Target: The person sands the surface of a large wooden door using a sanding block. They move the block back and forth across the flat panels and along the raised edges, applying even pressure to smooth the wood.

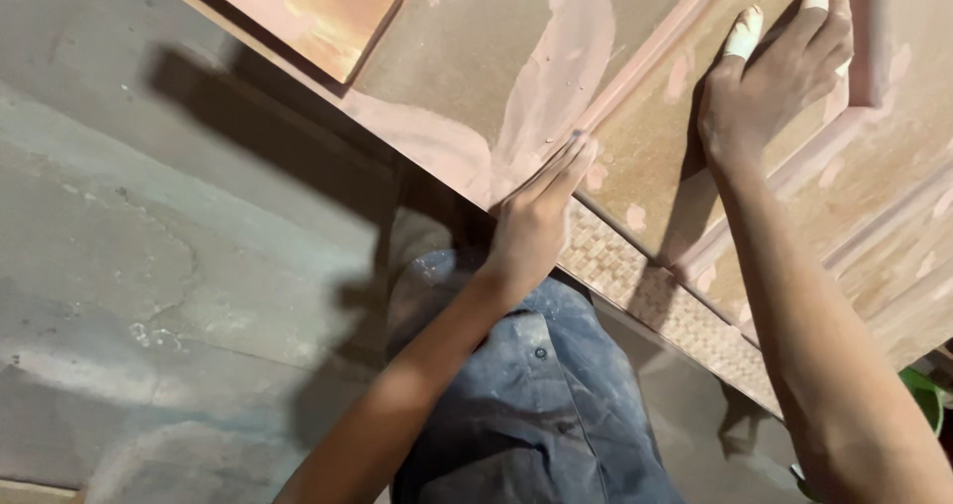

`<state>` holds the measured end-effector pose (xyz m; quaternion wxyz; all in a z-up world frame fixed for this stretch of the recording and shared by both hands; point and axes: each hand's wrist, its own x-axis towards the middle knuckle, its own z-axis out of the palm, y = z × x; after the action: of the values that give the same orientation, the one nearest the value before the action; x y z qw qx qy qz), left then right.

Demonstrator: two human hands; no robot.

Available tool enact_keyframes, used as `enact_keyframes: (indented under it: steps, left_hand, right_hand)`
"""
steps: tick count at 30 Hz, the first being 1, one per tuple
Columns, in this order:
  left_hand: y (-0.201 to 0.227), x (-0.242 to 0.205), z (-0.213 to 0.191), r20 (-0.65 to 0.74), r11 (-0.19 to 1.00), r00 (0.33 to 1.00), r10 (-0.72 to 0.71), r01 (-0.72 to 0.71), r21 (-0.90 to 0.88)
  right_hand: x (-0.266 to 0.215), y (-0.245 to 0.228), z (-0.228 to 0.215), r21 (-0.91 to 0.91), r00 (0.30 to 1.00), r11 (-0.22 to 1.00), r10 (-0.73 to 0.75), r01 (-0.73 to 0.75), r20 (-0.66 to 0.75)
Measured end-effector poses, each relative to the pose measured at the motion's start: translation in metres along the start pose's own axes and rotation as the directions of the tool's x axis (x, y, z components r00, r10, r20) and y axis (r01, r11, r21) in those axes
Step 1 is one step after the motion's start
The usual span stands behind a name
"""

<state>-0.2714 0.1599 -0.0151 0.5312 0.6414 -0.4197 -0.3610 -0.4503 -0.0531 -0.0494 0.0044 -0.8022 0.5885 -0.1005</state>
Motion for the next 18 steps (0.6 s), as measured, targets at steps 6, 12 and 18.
enact_keyframes:
  steps: [6, 12, 18]
  left_hand:
    - [0.005, -0.073, -0.078, 0.065, 0.992, 0.993, -0.102, 0.097, 0.076]
    - [0.0, -0.035, -0.036, -0.005, 0.997, 1.0, -0.011, 0.012, 0.071]
    - [0.001, 0.036, 0.019, 0.012, 0.997, 0.998, -0.061, 0.061, -0.043]
  right_hand:
    - [-0.002, 0.0, 0.001, 0.026, 1.0, 1.0, 0.017, -0.017, 0.005]
    - [0.001, -0.008, -0.005, 0.001, 0.999, 0.999, 0.036, -0.036, 0.013]
    - [-0.002, -0.011, -0.007, 0.019, 0.998, 0.998, 0.053, -0.053, 0.02]
